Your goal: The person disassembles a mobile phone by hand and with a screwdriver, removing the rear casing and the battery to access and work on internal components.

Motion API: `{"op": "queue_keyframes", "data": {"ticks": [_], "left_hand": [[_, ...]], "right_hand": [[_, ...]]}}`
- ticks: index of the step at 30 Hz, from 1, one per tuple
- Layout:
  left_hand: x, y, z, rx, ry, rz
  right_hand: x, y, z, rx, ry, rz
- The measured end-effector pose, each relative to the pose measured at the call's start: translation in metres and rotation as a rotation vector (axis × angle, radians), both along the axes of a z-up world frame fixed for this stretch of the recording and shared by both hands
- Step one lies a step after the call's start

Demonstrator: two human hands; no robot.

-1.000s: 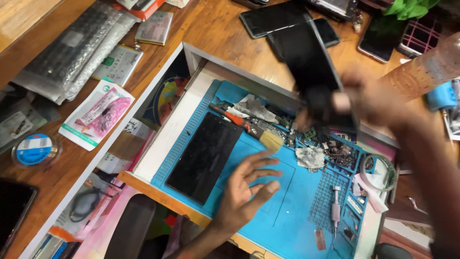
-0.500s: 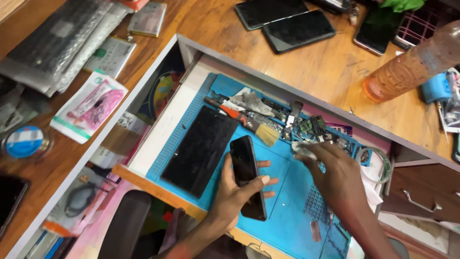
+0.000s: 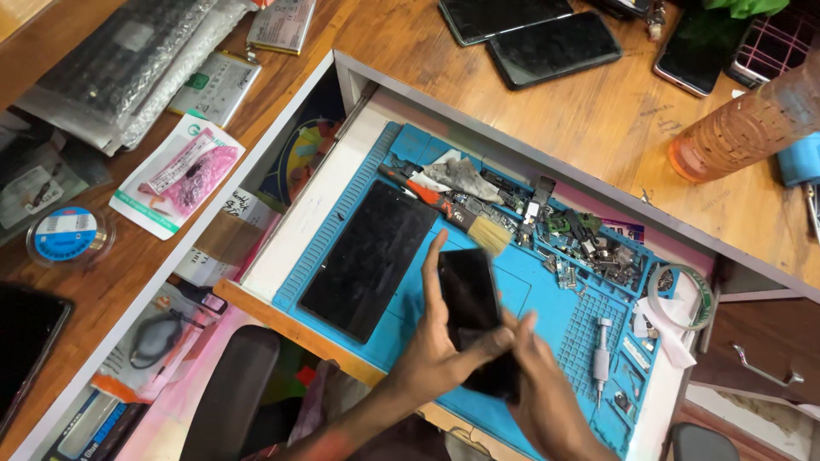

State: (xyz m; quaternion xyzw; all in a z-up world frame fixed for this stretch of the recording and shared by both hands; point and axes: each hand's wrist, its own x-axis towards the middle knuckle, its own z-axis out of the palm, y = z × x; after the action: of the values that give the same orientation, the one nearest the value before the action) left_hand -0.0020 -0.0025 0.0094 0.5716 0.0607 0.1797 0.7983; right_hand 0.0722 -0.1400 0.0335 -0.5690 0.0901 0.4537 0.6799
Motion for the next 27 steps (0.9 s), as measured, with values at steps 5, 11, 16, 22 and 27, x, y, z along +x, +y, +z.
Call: {"op": "queue_keyframes", "data": {"ticks": [5, 11, 16, 22, 27], "left_hand": [[0.004, 0.007, 0.001, -0.181, 0.120, 0.055], [0.004, -0.001, 0.001, 0.130, 0.074, 0.004], [0.006, -0.003, -0.005, -0.103, 0.078, -0.123], [-0.003, -0.003, -0.020, -0.705, 0.274, -0.633], [-0.012, -0.009, -0.027, -1.061, 0.153, -0.781]], "right_hand": [[-0.002, -0.037, -0.013, 0.321, 0.131, 0.370], [0.013, -0.034, -0.014, 0.307, -0.007, 0.158], [0.020, -0.020, -0.019, 0.176, -0.164, 0.019], [0.035, -0.021, -0.014, 0.151, -0.230, -0.119], [0.034, -0.013, 0.007, 0.339, -0.133, 0.024]]}}
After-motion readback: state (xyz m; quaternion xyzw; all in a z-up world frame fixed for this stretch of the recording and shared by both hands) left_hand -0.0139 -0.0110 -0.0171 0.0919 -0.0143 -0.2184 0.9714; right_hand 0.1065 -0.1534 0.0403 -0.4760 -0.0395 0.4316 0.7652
